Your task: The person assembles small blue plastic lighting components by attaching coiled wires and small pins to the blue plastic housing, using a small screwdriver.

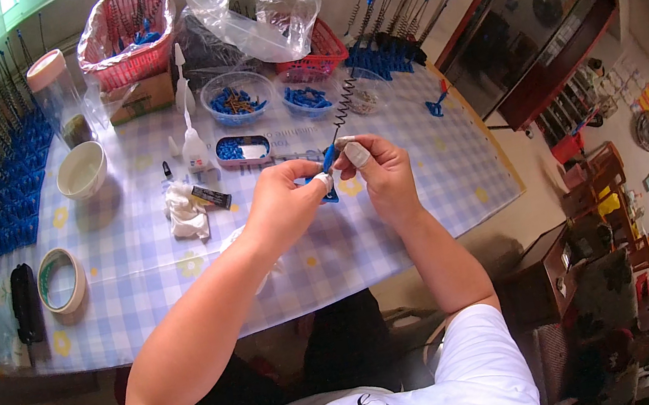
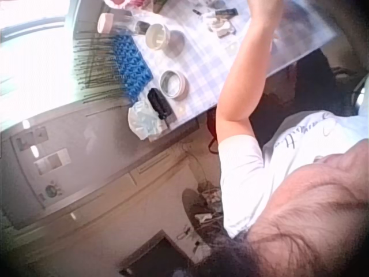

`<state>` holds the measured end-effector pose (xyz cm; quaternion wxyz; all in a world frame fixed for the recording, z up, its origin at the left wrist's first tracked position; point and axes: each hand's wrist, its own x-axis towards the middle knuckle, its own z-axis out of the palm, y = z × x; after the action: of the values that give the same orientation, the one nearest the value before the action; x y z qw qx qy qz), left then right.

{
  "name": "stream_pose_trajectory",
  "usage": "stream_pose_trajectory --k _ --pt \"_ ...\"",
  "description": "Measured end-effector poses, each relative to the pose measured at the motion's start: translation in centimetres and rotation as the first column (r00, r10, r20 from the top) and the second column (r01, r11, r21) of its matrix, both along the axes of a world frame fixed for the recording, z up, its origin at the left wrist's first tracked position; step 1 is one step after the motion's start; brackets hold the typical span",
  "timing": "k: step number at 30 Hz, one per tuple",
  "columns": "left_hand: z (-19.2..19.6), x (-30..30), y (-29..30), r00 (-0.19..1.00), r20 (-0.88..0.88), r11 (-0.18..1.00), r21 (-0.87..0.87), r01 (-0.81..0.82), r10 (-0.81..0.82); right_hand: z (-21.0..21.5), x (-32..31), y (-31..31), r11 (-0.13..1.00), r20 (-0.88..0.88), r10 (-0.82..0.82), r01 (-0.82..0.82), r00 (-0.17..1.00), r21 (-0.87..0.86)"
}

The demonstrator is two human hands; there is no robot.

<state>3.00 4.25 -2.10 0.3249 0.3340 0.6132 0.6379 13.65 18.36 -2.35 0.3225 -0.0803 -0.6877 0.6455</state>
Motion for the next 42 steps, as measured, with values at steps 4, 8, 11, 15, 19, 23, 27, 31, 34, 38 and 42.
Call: stream_pose_trajectory --k 4,8,11,15,19,23,27,31,34,38,42 --pt "-0.1 0.0 0.1 0.999 0.053 1.0 -0.006 0.014 -0.013 -0.2 -0.2 0.1 0.999 -0.012 -0.043 0.043 0.999 0.023" --pt "-0.4 -0.2 0.1 0.998 0.058 1.0 0.016 0.015 -0.016 0.2 -0.3 -0.1 0.998 0.018 -0.055 0.055 0.998 0.009" --pt "-0.4 -0.2 0.1 0.997 0.071 0.999 0.024 0.033 -0.034 0.2 -0.1 0.1 0.998 0.029 -0.035 0.037 0.999 -0.049" --pt "-0.4 -0.1 0.1 0.997 0.071 0.999 0.016 0.029 -0.03 -0.1 -0.1 0.4 0.998 0.047 0.059 -0.059 0.997 -0.018" --pt "0.3 0.3 -0.3 1.0 -0.014 0.999 -0.033 0.026 -0.027 -0.1 -0.1 0.2 0.997 0.056 0.072 -0.074 0.996 0.033" --pt "0.3 0.2 -0.3 0.999 -0.021 0.998 -0.067 0.022 -0.024 0.3 0.0 0.0 0.995 0.084 0.081 -0.086 0.993 0.057" --pt "0.3 0.4 -0.2 0.996 -0.088 0.998 -0.065 -0.017 0.012 -0.5 -0.2 0.4 0.978 0.075 0.06 -0.074 0.995 0.195" --pt "0.5 0.3 -0.4 0.996 -0.078 0.997 -0.071 -0.036 0.03 -0.5 -0.4 0.2 0.966 0.063 0.041 -0.056 0.997 0.254" --pt "0.3 0.2 -0.3 0.992 -0.118 0.997 -0.059 -0.049 0.042 -0.5 -0.3 0.4 0.961 0.055 0.049 -0.062 0.997 0.269" --pt "-0.3 0.2 0.1 0.962 -0.264 0.996 -0.032 -0.081 0.07 -0.6 0.0 0.7 0.945 0.059 0.026 -0.044 0.998 0.323" --pt "-0.5 0.1 0.1 0.945 -0.305 0.993 0.031 -0.111 0.115 0.0 0.1 0.1 0.974 0.019 0.058 -0.061 0.998 0.218"
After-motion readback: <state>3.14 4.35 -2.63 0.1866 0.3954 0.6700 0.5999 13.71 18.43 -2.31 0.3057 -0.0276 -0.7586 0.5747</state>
